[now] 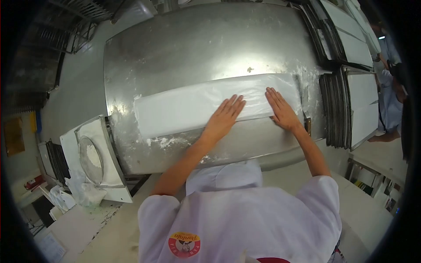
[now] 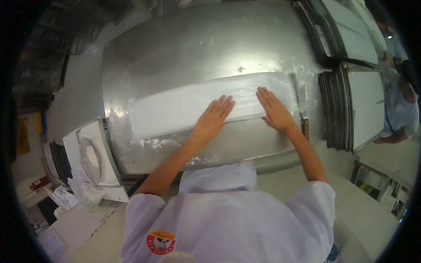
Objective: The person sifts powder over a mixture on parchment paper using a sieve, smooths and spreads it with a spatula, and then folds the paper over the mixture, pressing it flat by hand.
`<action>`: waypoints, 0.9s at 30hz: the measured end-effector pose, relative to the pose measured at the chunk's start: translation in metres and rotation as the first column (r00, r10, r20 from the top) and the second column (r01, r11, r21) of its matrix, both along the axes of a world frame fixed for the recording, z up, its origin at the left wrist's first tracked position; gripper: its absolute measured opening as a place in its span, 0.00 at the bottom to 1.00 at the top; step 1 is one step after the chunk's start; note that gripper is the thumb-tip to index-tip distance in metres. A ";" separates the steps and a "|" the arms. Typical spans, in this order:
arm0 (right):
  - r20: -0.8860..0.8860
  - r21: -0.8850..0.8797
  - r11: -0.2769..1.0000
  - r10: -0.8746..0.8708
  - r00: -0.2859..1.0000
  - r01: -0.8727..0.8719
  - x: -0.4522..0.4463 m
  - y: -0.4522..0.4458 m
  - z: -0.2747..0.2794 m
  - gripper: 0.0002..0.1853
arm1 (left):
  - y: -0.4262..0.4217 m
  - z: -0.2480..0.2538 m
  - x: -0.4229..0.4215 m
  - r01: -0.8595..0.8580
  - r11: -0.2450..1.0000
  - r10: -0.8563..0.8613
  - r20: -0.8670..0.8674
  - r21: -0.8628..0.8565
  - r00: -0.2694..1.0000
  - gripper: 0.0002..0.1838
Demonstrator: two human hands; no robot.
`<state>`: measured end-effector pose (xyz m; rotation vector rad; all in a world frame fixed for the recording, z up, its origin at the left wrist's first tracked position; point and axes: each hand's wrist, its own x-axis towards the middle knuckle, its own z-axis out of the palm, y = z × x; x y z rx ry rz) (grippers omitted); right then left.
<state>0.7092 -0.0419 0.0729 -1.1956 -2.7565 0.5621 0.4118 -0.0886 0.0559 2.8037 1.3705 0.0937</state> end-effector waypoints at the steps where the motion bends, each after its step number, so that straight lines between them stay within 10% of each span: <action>1: 0.009 -0.004 1.000 -0.003 1.000 0.003 0.000 0.001 0.002 0.49 | -0.003 0.001 -0.012 0.005 1.000 -0.005 -0.002 -0.002 1.000 0.44; 27: -0.004 0.060 0.997 -0.038 0.999 0.038 -0.056 -0.020 0.020 0.49 | -0.081 0.003 -0.238 -0.244 0.969 0.239 -0.101 -0.042 0.966 0.41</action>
